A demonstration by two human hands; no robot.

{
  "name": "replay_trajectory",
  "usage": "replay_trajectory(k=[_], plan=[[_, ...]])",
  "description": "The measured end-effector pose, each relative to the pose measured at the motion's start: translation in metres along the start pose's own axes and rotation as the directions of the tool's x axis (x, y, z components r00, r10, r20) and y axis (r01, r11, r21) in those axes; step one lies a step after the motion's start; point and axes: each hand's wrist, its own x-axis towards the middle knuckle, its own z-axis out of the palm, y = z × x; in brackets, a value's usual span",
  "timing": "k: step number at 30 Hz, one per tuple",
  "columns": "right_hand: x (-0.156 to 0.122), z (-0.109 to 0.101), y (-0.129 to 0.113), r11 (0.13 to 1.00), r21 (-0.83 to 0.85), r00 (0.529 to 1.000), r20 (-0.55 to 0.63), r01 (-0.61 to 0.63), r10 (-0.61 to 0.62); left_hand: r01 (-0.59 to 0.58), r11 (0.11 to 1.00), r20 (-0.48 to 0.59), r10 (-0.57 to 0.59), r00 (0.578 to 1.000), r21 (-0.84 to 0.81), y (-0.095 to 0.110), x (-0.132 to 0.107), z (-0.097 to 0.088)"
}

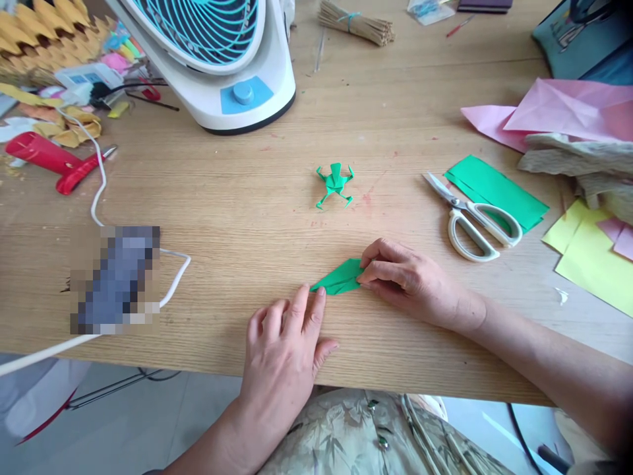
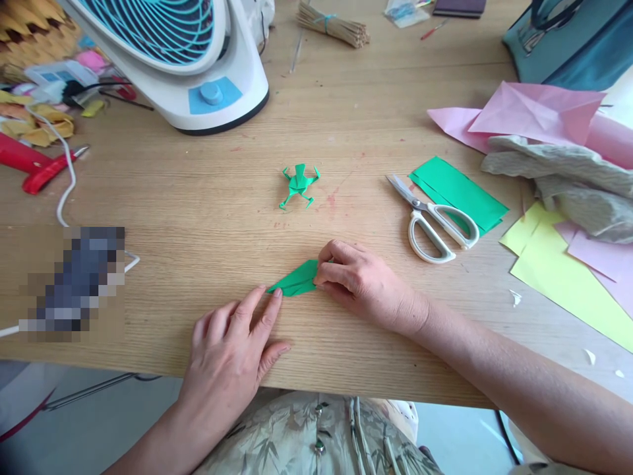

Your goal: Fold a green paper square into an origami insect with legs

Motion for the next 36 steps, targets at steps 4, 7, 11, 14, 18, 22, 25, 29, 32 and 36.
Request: replay_trajectory(k=[4,7,11,14,18,22,25,29,32,36], plan=[[0.000,0.000,0.000,1.000,-0.001,1.000,-0.004,0.013,-0.013,-0.065,0.995,-0.058,0.061,0.996,-0.072,0.000,0.004,0.002],[-0.001,0.000,-0.001,1.000,-0.005,1.000,-0.007,0.006,-0.006,-0.120,0.986,-0.068,0.112,0.991,-0.117,0.008,0.014,0.006],[-0.001,0.000,0.000,1.000,0.005,1.000,-0.007,0.005,-0.005,-0.073,0.989,-0.019,0.071,0.997,-0.131,0.013,0.017,0.009],[-0.002,-0.001,0.000,1.000,0.025,1.000,-0.001,0.006,-0.006,-0.071,0.992,-0.023,0.069,0.997,-0.103,0.005,0.011,0.009],[-0.002,-0.003,0.000,0.999,0.043,1.000,0.015,0.006,-0.007,-0.157,0.979,-0.081,0.148,0.986,-0.126,-0.010,0.010,0.007],[-0.004,-0.005,-0.001,0.996,-0.070,0.999,0.014,0.052,-0.051,-0.192,0.950,-0.127,0.164,0.978,-0.248,-0.016,0.032,0.002],[-0.005,-0.006,-0.001,0.986,-0.149,0.998,0.015,0.069,-0.067,-0.188,0.929,-0.115,0.159,0.981,-0.319,-0.014,0.060,0.000],[-0.006,-0.007,0.000,0.975,-0.207,0.996,0.040,0.088,-0.081,-0.146,0.866,-0.042,0.143,0.989,-0.478,-0.014,0.094,0.006],[-0.006,-0.008,0.001,0.955,-0.256,0.988,0.087,0.146,-0.128,-0.108,0.803,0.023,0.150,0.988,-0.585,-0.017,0.108,0.013],[-0.005,-0.010,0.000,0.914,-0.349,0.978,0.109,0.206,-0.179,-0.025,0.737,0.124,0.147,0.981,-0.675,-0.018,0.115,0.010]])
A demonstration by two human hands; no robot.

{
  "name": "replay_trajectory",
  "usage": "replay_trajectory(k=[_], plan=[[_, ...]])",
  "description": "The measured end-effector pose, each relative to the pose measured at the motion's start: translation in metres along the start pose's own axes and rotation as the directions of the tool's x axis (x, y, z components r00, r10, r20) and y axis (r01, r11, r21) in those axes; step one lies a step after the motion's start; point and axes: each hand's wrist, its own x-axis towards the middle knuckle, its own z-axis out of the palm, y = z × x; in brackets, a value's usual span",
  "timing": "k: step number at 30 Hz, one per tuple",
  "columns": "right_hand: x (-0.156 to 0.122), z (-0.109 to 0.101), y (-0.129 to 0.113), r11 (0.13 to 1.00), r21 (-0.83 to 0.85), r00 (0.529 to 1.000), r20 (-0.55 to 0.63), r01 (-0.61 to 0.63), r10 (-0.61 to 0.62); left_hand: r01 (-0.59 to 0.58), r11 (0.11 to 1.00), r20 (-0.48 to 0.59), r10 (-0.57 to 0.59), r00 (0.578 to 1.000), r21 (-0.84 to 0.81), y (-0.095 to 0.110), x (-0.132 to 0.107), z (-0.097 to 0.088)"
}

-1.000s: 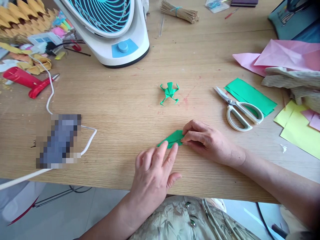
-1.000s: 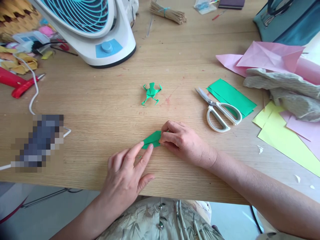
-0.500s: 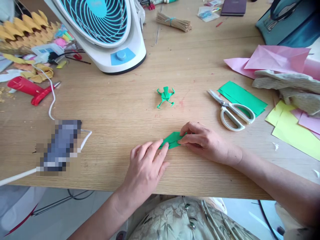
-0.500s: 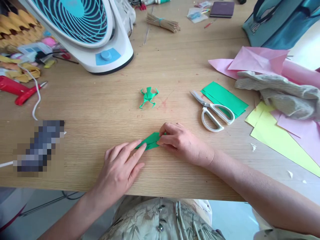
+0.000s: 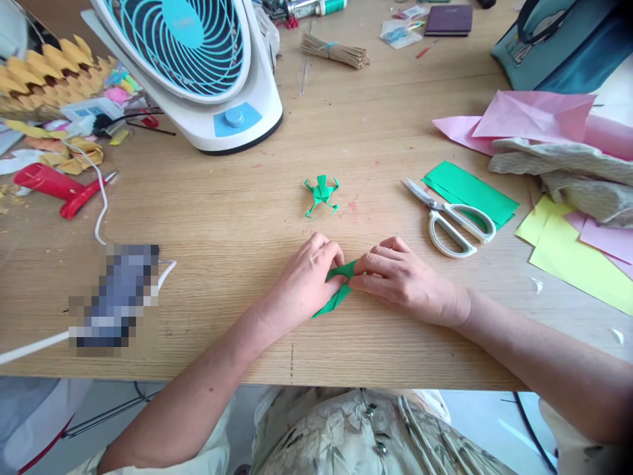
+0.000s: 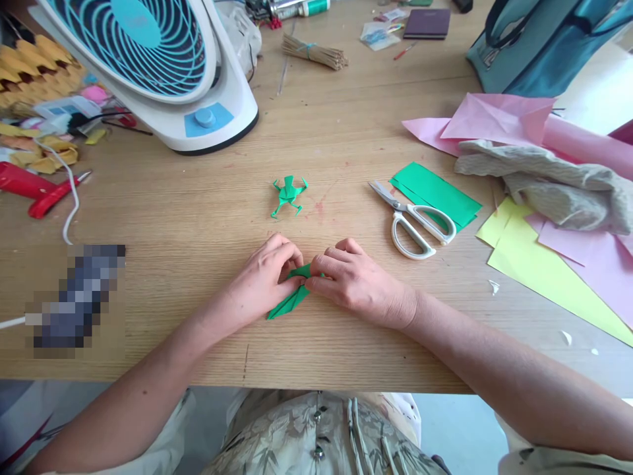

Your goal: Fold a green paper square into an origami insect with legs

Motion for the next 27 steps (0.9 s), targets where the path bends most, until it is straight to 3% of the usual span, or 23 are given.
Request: replay_trajectory(k=[3,6,8,10,12,13,16,18,22,24,27], plan=[[0.000,0.000,0.000,0.999,-0.034,0.999,-0.040,-0.008,0.006,0.099,0.989,0.084,-0.089,0.992,-0.112,0.005,0.003,-0.005],[0.000,-0.001,-0.001,0.996,0.030,0.981,-0.176,-0.082,0.086,0.161,0.935,0.065,-0.148,0.987,-0.315,0.004,0.006,-0.007],[0.000,-0.002,-0.002,0.964,0.172,0.919,-0.305,-0.205,0.250,0.155,0.857,0.024,-0.165,0.986,-0.492,-0.002,0.008,-0.006],[0.001,-0.002,-0.002,0.862,0.380,0.803,-0.362,-0.336,0.473,0.138,0.795,0.007,-0.166,0.986,-0.591,-0.008,0.008,-0.004],[0.002,0.000,0.000,0.679,0.617,0.709,-0.262,-0.398,0.654,0.116,0.782,0.017,-0.134,0.991,-0.613,-0.011,0.007,-0.003],[0.002,0.002,0.001,0.559,0.728,0.691,-0.164,-0.397,0.704,0.108,0.781,0.031,-0.113,0.993,-0.616,-0.011,0.006,-0.002],[0.004,0.009,0.004,0.227,0.914,0.742,0.109,-0.336,0.662,0.097,0.755,0.072,-0.066,0.995,-0.648,-0.007,0.003,0.003],[0.006,0.011,0.003,0.114,0.946,0.762,0.170,-0.305,0.625,0.083,0.726,0.032,-0.084,0.996,-0.682,-0.003,0.002,0.009],[0.009,0.010,-0.001,0.030,0.949,0.717,0.216,-0.313,0.663,0.064,0.684,-0.143,-0.242,0.960,-0.727,0.003,0.002,0.020],[0.010,0.008,-0.003,0.052,0.926,0.715,0.252,-0.373,0.652,0.055,0.645,-0.166,-0.277,0.946,-0.762,0.006,0.002,0.022],[0.010,0.006,-0.008,0.144,0.884,0.703,0.245,-0.444,0.668,0.062,0.635,-0.115,-0.234,0.966,-0.770,0.010,0.002,0.019]])
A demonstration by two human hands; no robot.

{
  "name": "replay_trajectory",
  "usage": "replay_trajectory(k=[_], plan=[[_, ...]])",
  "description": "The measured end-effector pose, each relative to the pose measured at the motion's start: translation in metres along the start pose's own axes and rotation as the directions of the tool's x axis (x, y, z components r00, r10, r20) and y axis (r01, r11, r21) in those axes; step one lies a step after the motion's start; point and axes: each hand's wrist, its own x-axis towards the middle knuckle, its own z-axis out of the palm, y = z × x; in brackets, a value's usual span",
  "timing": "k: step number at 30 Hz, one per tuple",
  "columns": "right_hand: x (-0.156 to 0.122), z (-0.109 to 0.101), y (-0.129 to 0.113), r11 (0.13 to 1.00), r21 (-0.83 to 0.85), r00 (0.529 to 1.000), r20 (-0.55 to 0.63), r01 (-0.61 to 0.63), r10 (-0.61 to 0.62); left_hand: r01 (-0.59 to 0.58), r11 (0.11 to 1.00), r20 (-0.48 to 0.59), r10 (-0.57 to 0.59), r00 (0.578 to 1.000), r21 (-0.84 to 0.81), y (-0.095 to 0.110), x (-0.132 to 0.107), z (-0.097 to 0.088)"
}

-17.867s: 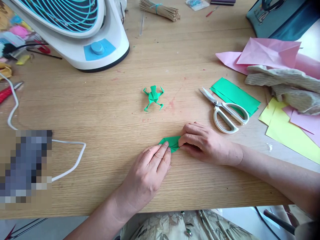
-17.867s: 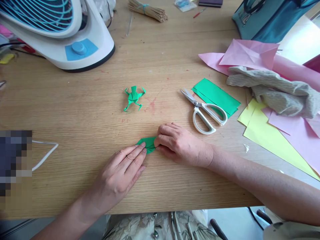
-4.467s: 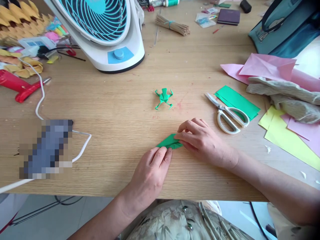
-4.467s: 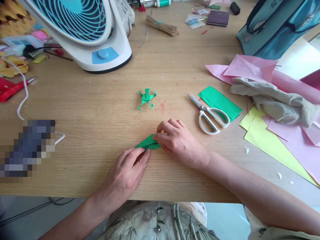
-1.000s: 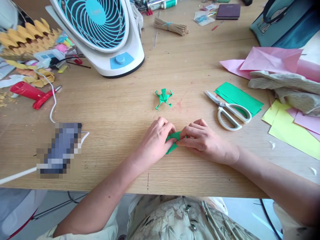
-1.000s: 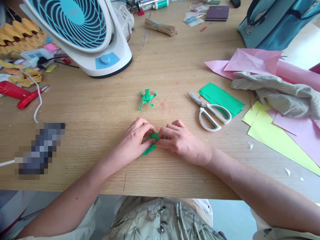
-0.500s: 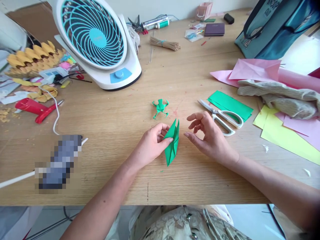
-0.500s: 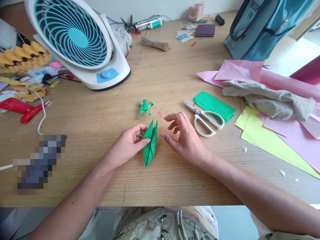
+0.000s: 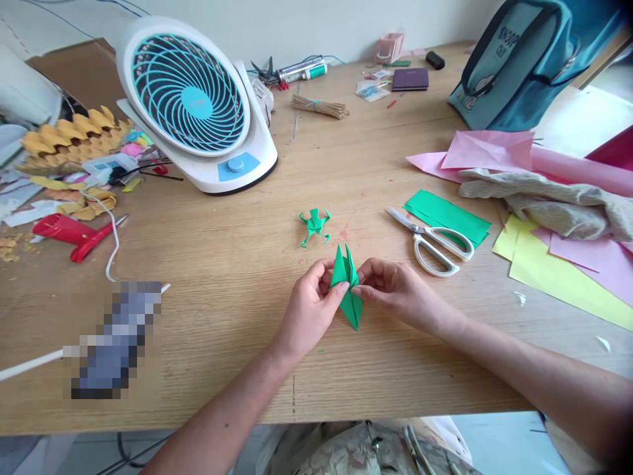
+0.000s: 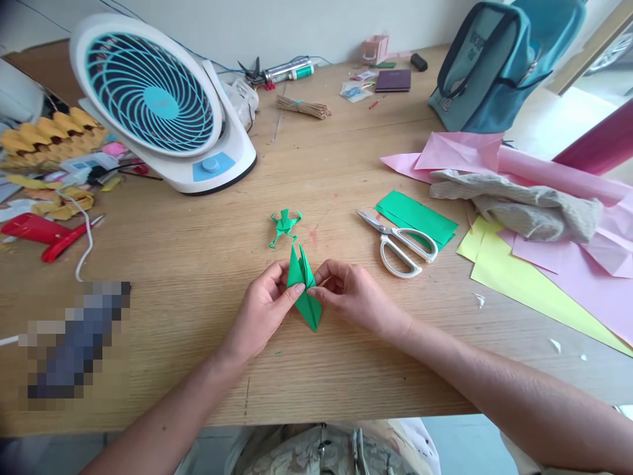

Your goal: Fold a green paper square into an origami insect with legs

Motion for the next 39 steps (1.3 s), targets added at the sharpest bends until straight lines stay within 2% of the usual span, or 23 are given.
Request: replay_trajectory(k=[3,6,9,11,14,17,21,25,29,33,36,37,39], plan=[[-0.004,0.003,-0.005,0.993,-0.114,0.999,-0.042,0.016,-0.021,-0.019,0.997,0.062,0.014,0.998,0.079,0.005,-0.001,-0.002],[-0.007,0.007,-0.012,0.957,-0.290,0.998,-0.052,0.024,-0.041,-0.026,0.989,0.022,0.023,1.000,0.143,0.006,-0.001,-0.004],[-0.010,0.009,-0.017,0.919,-0.390,0.996,-0.044,0.055,-0.079,0.021,0.991,-0.008,-0.020,1.000,0.129,0.003,0.000,-0.005],[-0.010,0.009,-0.017,0.921,-0.383,0.996,-0.028,0.072,-0.090,0.035,0.994,-0.013,-0.034,0.999,0.104,0.001,0.000,-0.006],[-0.009,0.008,-0.015,0.956,-0.288,0.998,-0.002,0.061,-0.064,0.029,0.998,0.000,-0.029,1.000,0.052,0.001,0.000,-0.007],[-0.009,0.009,-0.012,0.969,-0.242,0.998,-0.022,0.057,-0.064,0.014,0.999,-0.006,-0.013,1.000,0.035,0.004,-0.001,-0.006],[-0.010,0.011,-0.013,0.931,-0.353,0.990,-0.067,0.095,-0.126,0.015,0.998,-0.028,-0.013,1.000,0.068,0.006,-0.004,-0.002],[-0.010,0.011,-0.013,0.908,-0.403,0.988,-0.051,0.113,-0.145,0.030,0.996,-0.028,-0.028,0.999,0.082,0.004,-0.004,-0.004],[-0.009,0.007,-0.012,0.922,-0.378,0.995,-0.020,0.087,-0.102,0.056,0.998,-0.075,-0.059,0.995,-0.042,0.003,-0.001,-0.009],[-0.008,0.001,-0.012,0.944,-0.328,0.999,0.022,0.037,-0.031,0.129,0.975,-0.090,-0.147,0.985,-0.182,0.004,0.005,-0.019],[-0.007,-0.005,-0.012,0.960,-0.279,0.998,0.059,-0.011,0.028,0.139,0.965,-0.169,-0.179,0.969,-0.223,0.004,0.009,-0.032],[-0.007,-0.007,-0.011,0.966,-0.256,0.997,0.071,-0.025,0.044,0.099,0.976,-0.200,-0.138,0.970,-0.194,0.004,0.010,-0.036],[-0.005,-0.012,-0.010,0.978,-0.205,0.993,0.094,-0.047,0.068,-0.061,0.998,-0.284,0.049,0.958,-0.036,0.006,0.007,-0.044]])
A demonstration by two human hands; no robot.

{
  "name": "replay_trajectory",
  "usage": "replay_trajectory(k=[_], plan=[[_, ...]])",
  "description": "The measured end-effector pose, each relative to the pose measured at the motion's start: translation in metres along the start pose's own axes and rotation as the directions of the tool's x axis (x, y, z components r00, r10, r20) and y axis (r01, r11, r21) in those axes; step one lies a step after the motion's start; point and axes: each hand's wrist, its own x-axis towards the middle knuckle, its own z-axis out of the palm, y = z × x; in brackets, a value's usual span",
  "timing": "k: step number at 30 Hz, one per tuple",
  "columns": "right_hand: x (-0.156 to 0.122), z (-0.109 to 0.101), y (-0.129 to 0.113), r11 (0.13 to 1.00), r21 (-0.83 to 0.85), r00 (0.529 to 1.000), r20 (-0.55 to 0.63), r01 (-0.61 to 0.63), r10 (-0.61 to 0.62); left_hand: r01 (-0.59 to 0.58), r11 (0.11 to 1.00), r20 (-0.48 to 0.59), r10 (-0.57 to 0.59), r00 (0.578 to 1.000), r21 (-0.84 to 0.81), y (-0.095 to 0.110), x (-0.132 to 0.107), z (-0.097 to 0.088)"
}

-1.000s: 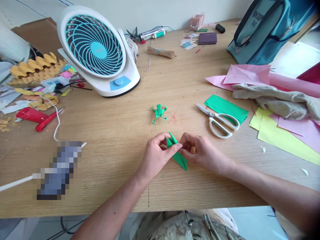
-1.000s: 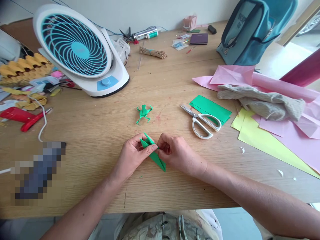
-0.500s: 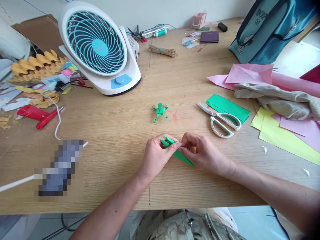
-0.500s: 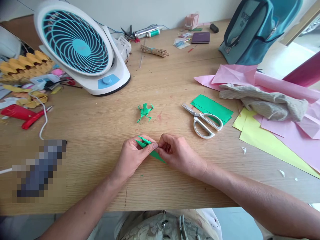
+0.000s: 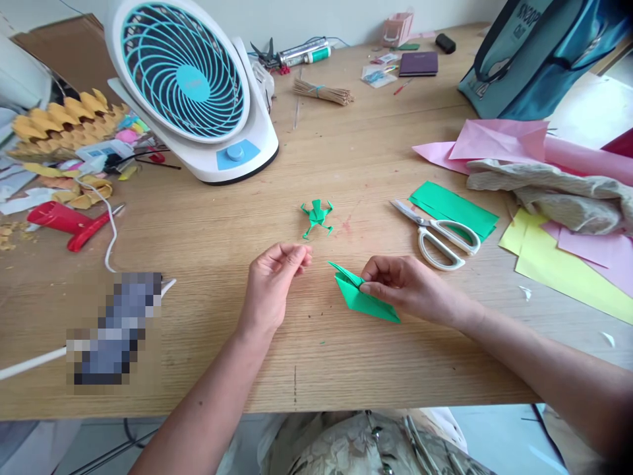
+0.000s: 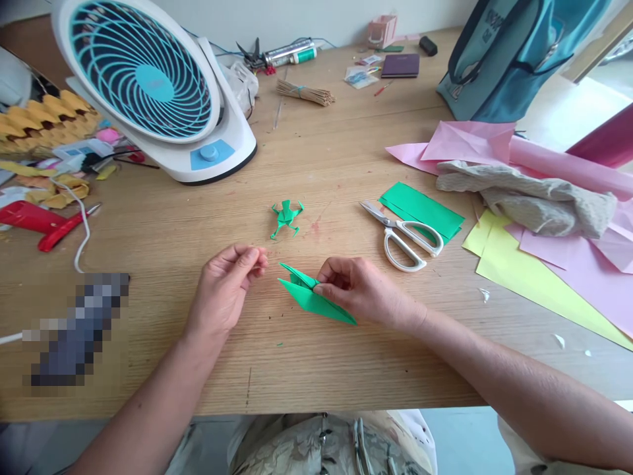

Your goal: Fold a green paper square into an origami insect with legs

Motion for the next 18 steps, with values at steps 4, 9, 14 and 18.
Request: replay_trajectory(k=[4,9,14,18], plan=[[0.004,-0.007,0.002,0.993,0.102,0.997,0.053,-0.064,0.059,-0.557,0.747,0.178,0.531,0.828,0.363,0.015,-0.013,-0.007],[0.006,-0.011,0.001,0.964,0.239,0.991,0.102,-0.114,0.091,-0.894,0.318,0.734,0.514,0.443,0.317,0.020,-0.028,0.000],[0.004,-0.005,0.001,0.990,0.132,0.990,0.135,-0.058,0.040,-0.912,0.255,0.766,0.496,0.409,0.322,0.001,-0.031,0.009],[-0.002,0.000,0.001,0.944,-0.285,0.986,0.045,0.165,-0.159,-0.923,0.079,0.773,0.522,0.361,0.377,-0.012,-0.039,0.011]])
